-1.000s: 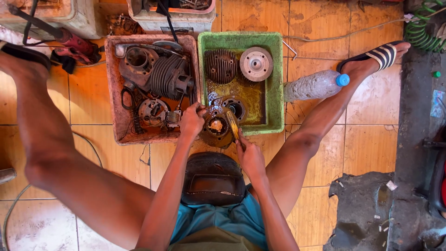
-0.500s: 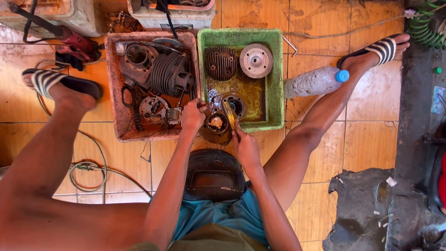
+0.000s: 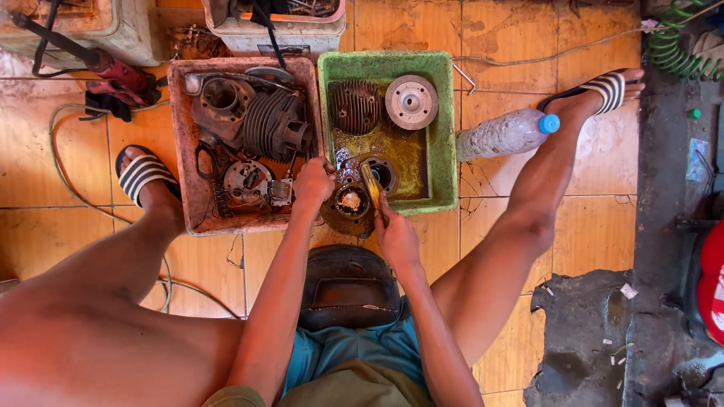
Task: Cleaning motorcycle engine components using a brush and solvent in a tray
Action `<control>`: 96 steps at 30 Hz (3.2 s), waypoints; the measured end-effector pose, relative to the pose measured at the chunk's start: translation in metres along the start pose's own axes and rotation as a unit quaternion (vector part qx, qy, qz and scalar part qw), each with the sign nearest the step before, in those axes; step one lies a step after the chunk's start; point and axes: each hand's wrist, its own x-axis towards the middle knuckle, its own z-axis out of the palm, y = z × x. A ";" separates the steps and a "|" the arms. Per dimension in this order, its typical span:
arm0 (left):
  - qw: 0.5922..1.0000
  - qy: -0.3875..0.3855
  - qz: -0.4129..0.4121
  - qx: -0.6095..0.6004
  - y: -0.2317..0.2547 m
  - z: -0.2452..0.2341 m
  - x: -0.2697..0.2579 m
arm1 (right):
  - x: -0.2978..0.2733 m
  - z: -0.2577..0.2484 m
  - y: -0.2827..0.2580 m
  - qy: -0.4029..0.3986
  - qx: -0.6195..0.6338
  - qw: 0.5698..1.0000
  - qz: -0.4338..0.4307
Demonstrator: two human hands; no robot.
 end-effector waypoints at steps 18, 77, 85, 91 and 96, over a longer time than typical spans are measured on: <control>0.998 -0.053 -0.012 0.015 0.004 -0.002 0.024 | -0.009 -0.003 -0.024 0.013 -0.024 0.999 0.041; 0.996 -0.028 0.081 0.026 0.029 -0.029 -0.043 | -0.017 0.000 0.005 -0.019 -0.065 0.996 0.051; 0.978 -0.016 0.199 -0.059 -0.003 -0.031 -0.053 | -0.010 -0.018 -0.024 -0.011 -0.029 1.000 0.006; 0.965 -0.002 0.219 -0.147 0.001 -0.037 -0.063 | -0.026 -0.001 0.007 -0.030 -0.069 0.996 0.057; 0.974 -0.036 0.184 -0.126 0.002 -0.046 -0.068 | 0.006 -0.015 -0.037 0.001 -0.058 0.998 0.005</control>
